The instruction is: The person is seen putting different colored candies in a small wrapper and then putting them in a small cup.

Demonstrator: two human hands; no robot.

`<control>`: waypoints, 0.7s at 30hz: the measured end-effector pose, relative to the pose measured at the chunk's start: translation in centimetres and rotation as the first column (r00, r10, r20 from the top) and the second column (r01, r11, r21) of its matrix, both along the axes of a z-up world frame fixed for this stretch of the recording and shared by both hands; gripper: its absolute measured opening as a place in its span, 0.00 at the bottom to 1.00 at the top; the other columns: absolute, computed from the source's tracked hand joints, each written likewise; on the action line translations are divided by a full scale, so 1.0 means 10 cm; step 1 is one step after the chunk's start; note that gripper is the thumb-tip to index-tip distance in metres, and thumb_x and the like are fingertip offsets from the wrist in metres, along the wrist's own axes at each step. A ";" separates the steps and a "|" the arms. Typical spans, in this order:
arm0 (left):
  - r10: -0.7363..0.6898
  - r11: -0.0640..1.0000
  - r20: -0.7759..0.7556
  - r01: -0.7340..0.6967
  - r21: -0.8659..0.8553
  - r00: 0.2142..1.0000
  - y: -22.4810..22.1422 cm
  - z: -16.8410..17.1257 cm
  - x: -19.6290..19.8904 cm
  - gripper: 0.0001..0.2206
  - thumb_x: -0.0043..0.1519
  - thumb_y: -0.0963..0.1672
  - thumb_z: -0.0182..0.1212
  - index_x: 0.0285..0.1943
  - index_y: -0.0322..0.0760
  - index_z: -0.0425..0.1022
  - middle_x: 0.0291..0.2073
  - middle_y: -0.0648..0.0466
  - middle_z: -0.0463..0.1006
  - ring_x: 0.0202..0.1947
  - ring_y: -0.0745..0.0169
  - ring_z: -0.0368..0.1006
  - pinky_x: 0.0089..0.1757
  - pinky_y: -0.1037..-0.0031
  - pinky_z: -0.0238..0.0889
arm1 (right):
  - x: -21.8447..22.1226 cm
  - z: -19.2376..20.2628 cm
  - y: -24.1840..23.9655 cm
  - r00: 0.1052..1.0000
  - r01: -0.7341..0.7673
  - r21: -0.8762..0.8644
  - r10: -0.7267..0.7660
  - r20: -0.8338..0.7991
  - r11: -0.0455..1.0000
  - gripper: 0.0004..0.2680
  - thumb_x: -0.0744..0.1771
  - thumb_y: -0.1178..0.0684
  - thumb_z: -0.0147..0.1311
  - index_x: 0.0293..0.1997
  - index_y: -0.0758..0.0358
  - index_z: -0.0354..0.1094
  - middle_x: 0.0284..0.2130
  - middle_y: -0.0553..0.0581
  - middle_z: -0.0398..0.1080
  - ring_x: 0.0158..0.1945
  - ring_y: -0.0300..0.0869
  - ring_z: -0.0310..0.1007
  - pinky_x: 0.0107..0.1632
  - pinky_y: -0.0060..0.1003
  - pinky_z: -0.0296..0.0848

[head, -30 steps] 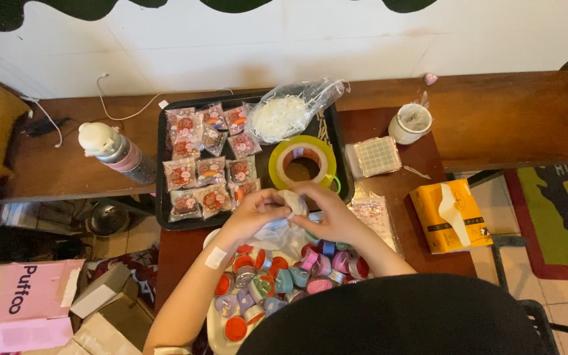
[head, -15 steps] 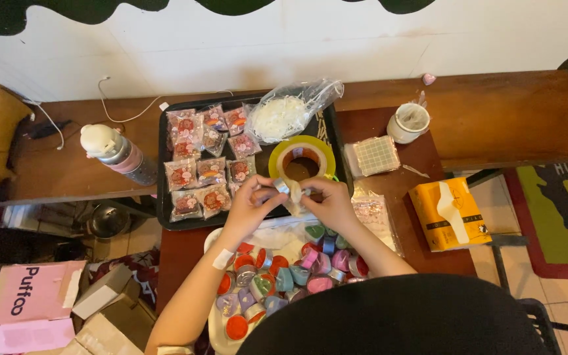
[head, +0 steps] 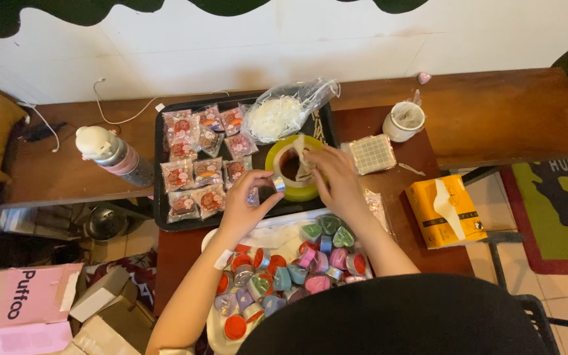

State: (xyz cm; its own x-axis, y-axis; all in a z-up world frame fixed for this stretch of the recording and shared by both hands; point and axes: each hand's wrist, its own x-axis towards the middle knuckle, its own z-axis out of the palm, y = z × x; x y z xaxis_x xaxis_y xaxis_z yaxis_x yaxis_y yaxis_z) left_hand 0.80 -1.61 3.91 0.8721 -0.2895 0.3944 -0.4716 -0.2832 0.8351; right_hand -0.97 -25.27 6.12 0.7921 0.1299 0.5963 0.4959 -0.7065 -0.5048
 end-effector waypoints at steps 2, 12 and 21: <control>-0.002 1.000 0.006 0.002 0.006 1.000 0.00 0.00 0.00 0.20 0.55 0.42 0.75 0.55 0.36 0.74 0.42 0.51 0.80 0.46 0.63 0.82 0.48 0.70 0.70 | 0.01 -0.01 -0.06 1.000 0.023 0.018 -0.023 -0.003 1.000 0.10 0.67 0.61 0.56 0.55 0.62 0.70 0.53 0.60 0.73 0.64 0.55 0.67 0.66 0.51 0.62; -0.083 0.994 0.020 0.081 0.072 0.996 0.01 0.04 0.00 0.21 0.58 0.43 0.71 0.60 0.37 0.73 0.45 0.50 0.79 0.46 0.60 0.79 0.48 0.68 0.68 | 0.24 -0.44 -0.90 0.900 0.429 -0.285 -0.434 0.049 0.857 0.17 0.66 0.61 0.56 0.63 0.61 0.69 0.61 0.66 0.67 0.66 0.60 0.60 0.63 0.57 0.57; -0.112 0.988 -0.026 0.115 0.108 0.993 0.00 0.10 -0.02 0.21 0.58 0.44 0.71 0.60 0.38 0.74 0.45 0.50 0.78 0.46 0.59 0.78 0.48 0.68 0.69 | 0.27 -0.58 -0.99 0.885 0.445 -0.314 -0.466 0.009 0.838 0.21 0.62 0.61 0.58 0.63 0.61 0.69 0.59 0.65 0.68 0.63 0.57 0.64 0.58 0.55 0.60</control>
State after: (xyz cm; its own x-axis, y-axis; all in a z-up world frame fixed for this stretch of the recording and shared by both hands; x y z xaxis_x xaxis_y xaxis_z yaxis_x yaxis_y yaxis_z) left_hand 0.55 -1.60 4.86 0.8385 -0.4274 0.3379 -0.4896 -0.3188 0.8116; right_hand 1.70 -35.17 0.29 0.8414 -0.0925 0.5324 0.0538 -0.9660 -0.2529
